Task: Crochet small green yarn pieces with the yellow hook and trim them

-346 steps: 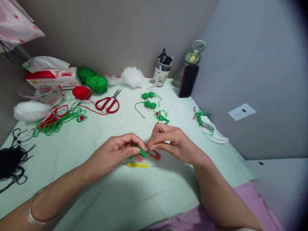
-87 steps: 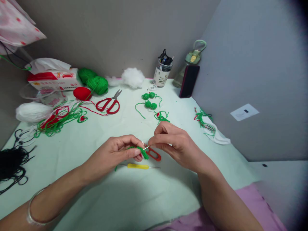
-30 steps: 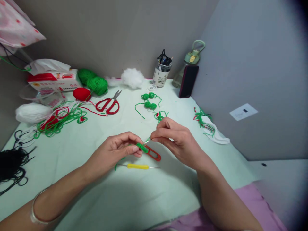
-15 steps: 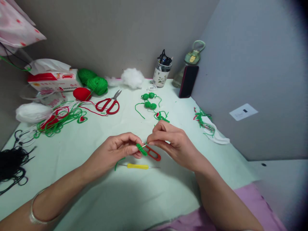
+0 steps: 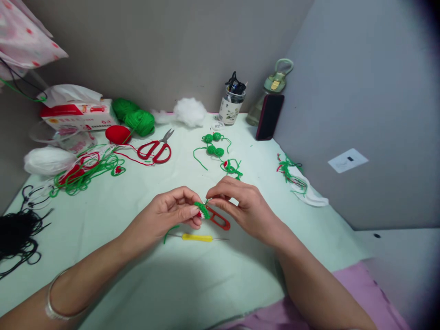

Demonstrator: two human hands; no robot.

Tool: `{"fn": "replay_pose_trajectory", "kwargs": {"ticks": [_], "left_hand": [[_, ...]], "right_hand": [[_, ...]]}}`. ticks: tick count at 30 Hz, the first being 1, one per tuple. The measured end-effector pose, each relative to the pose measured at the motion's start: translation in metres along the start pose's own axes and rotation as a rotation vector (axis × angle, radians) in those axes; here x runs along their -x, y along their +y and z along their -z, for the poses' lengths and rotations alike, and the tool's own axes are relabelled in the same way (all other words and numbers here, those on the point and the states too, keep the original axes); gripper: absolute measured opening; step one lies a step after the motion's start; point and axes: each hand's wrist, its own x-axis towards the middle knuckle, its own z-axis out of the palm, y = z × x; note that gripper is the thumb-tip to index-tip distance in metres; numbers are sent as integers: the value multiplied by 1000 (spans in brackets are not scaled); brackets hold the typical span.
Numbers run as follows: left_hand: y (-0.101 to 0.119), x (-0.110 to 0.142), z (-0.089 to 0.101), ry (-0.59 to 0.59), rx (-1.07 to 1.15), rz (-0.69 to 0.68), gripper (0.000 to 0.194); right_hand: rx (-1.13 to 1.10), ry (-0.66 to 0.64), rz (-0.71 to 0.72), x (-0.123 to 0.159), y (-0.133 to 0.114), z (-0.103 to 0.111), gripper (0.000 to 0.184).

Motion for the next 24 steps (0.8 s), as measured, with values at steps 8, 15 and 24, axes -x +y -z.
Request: {"fn": "replay_pose_trajectory", "kwargs": {"ticks": [8,15,24], "left_hand": [[0,0,0,-3,4,16,13],[0,0,0,11,-8,7,13],[-8,-6,-5,101,11,36,15]], "right_hand": [[-23,-81,71,0,-2,1,13],[-37,21,6,0,-3,0,9],[200,-12,247,6,-13,-15,19]]}}
